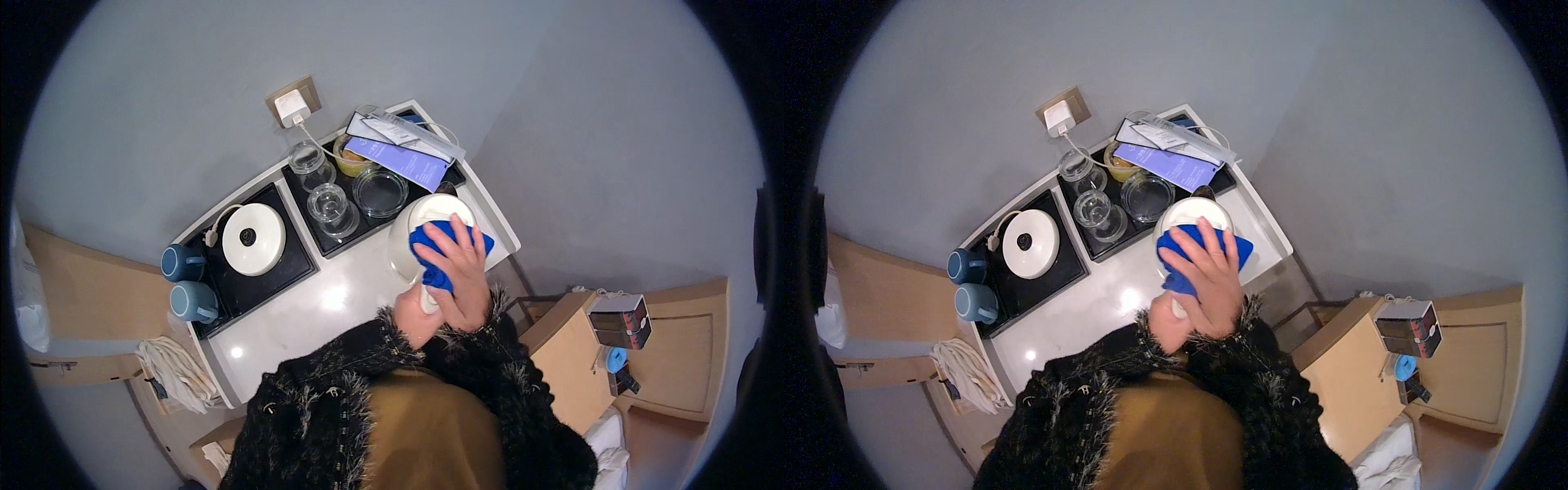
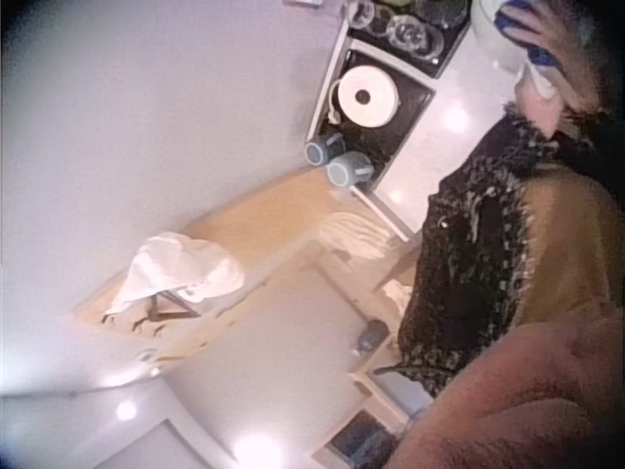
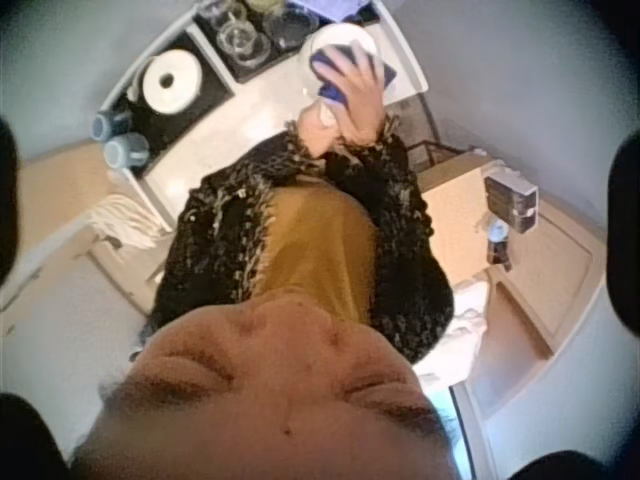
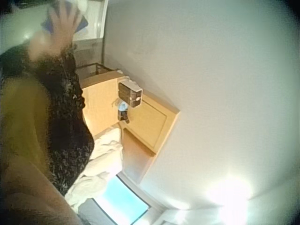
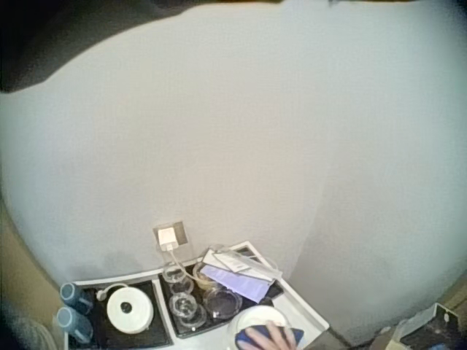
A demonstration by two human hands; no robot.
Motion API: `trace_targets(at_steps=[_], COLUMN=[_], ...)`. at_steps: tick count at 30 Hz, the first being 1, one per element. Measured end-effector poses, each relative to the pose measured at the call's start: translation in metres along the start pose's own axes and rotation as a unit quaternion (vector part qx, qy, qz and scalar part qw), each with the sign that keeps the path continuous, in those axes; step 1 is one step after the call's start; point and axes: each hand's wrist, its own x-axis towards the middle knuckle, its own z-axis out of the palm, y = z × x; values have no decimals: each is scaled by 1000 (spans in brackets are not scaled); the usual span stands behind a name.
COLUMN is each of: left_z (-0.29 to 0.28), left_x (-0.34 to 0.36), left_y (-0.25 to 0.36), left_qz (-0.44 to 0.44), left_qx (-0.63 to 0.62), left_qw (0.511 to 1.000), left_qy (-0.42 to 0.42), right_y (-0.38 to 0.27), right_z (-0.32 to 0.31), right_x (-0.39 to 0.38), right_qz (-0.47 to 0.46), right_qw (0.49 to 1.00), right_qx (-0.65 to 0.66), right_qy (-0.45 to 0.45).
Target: The person wipes a white countertop and a wooden cabinet door with a blue cloth. They move a kettle and two mugs aside, wipe the stovetop, then wipe the kettle, mugs, and glass lids before returning them. The person finishes by wiping the countertop and the cabinet door.
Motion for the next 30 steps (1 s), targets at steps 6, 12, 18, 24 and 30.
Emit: trace_targets(at_steps=[6, 12, 18, 24, 30], left_z=[-20, -43, -60, -75, -75], left_x=[-13, -21, -20, -21, -13], left_y=[19, 40, 53, 59, 52], left_qz=[24, 106, 232, 290, 436], left_qx=[97, 141, 264, 296, 364], left_qw=[995, 984, 935, 902, 810], left_qy=[-1, -41, -46, -118, -147], right_y=[19, -3, -11, -9, -21], right_z=[-12, -33, -44, -53, -31], right_x=[37, 40, 51, 52, 41], right_qz=[13, -85, -117, -184, -287], right_qw=[999, 994, 988, 964, 918], right_qx=[10, -27, -8, -9, 11], right_qy=[32, -67, -102, -190, -272])
